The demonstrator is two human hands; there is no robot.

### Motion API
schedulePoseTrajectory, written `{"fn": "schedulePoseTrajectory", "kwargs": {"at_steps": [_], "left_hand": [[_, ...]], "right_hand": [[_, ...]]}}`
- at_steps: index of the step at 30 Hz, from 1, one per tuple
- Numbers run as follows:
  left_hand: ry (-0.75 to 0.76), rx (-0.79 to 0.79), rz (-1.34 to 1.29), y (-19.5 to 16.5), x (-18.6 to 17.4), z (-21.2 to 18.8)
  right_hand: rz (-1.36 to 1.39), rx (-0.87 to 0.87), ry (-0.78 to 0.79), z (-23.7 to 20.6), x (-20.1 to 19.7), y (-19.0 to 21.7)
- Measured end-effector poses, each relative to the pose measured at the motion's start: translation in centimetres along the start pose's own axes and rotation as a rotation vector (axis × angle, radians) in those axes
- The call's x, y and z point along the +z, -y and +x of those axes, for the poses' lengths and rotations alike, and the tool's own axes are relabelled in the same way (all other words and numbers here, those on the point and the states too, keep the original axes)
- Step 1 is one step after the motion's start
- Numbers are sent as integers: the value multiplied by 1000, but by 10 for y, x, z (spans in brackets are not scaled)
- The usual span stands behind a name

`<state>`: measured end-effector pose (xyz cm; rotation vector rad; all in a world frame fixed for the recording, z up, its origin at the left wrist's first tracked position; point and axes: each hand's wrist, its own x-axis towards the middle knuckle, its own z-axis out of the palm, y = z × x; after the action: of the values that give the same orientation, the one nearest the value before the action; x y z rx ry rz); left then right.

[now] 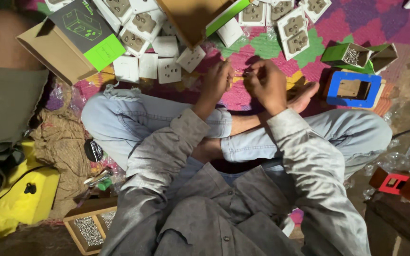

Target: The person sits on the floor and assembles electrical sockets by hand. They pick up a socket, insert metal screws into the terminals, and place the socket into a blue plastic frame. The person repeats this process with multiple sockets, handling screws and socket bodies directly.

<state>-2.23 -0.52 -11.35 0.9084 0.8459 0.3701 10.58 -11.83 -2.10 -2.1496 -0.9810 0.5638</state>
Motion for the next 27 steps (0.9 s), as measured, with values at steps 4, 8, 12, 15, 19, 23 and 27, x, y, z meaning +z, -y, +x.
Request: {"fn": "schedulePoseTrajectory", "kwargs": {"at_steps": [4, 8, 12, 15, 19, 23, 27], "left_hand": [[51, 41, -49, -5, -1, -4], [28, 35, -63, -13, -5, -3], [44, 48, -86, -12, -8, -1], [41, 59, -71, -12, -10, -1], [76, 71, -91, -24, -17, -3], [68, 112, -113, -43, -22, -13], [22, 142, -90, -59, -25, -26]], "right_hand": [[-54, -84, 15, 3, 14, -5], [-117, -126, -100, 3, 5, -17], [-414, -111, -239, 0, -42, -46], [-691, -22, -354, -3, -83, -69], [-898, 488, -189, -4, -106, -86], [-1017, 597, -153, 16, -116, -84], [-1017, 680, -25, 20, -131, -75]]}}
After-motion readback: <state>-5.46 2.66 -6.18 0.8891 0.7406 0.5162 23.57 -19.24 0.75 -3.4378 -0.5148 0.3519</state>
